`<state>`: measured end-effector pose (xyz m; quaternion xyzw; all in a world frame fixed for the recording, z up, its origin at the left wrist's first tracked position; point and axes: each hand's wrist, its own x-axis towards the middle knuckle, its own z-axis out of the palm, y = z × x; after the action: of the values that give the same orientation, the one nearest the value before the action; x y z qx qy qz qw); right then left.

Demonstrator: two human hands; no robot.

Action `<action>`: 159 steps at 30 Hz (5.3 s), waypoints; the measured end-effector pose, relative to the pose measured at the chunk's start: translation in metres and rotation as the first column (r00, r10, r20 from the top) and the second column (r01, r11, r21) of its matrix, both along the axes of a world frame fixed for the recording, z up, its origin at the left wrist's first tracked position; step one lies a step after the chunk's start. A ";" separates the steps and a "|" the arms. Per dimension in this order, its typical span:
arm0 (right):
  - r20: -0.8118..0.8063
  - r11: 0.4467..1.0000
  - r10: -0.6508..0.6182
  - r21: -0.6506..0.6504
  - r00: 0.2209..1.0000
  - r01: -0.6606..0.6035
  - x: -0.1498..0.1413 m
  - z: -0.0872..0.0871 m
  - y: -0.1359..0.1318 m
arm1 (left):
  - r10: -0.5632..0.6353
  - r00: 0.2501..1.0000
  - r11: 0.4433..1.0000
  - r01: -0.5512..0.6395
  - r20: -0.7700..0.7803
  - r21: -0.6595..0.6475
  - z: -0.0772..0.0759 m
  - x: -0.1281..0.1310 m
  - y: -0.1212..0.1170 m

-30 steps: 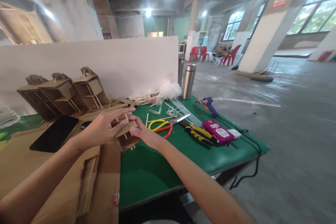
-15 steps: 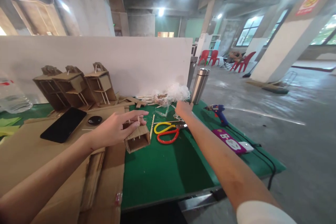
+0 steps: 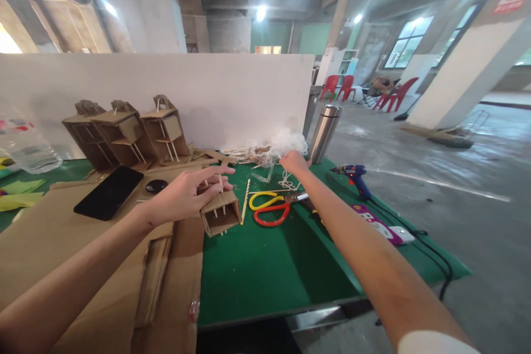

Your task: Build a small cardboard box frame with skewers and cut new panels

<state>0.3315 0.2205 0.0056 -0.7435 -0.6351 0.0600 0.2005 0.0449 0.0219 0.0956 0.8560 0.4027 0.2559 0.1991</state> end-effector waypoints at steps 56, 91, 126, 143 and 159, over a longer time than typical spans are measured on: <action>0.169 0.284 0.873 0.588 0.458 -0.758 -0.115 -0.005 -0.174 | 0.144 0.988 0.782 -0.152 0.062 0.605 -0.084 -0.051 -0.019; 0.043 0.339 0.892 0.594 0.449 -0.730 -0.112 -0.007 -0.170 | 0.154 0.965 0.924 -0.216 0.210 0.317 -0.089 -0.049 -0.020; 0.388 0.185 0.836 0.467 0.388 -0.865 -0.110 -0.006 -0.171 | 0.105 0.948 0.985 -0.058 0.300 -0.161 -0.094 -0.052 -0.015; 0.174 0.352 0.851 0.512 0.496 -0.784 -0.110 -0.006 -0.169 | 0.199 0.916 0.972 -0.228 0.348 0.046 -0.097 -0.048 -0.016; 0.258 0.326 0.819 0.527 0.513 -0.785 -0.114 -0.004 -0.172 | 0.185 0.970 0.946 -0.219 0.155 0.240 -0.099 -0.050 -0.018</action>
<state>0.2171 0.0490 0.0020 -0.2288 -0.8961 -0.0272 0.3794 -0.0054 0.0039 -0.0032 0.8100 0.4382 0.3802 0.0856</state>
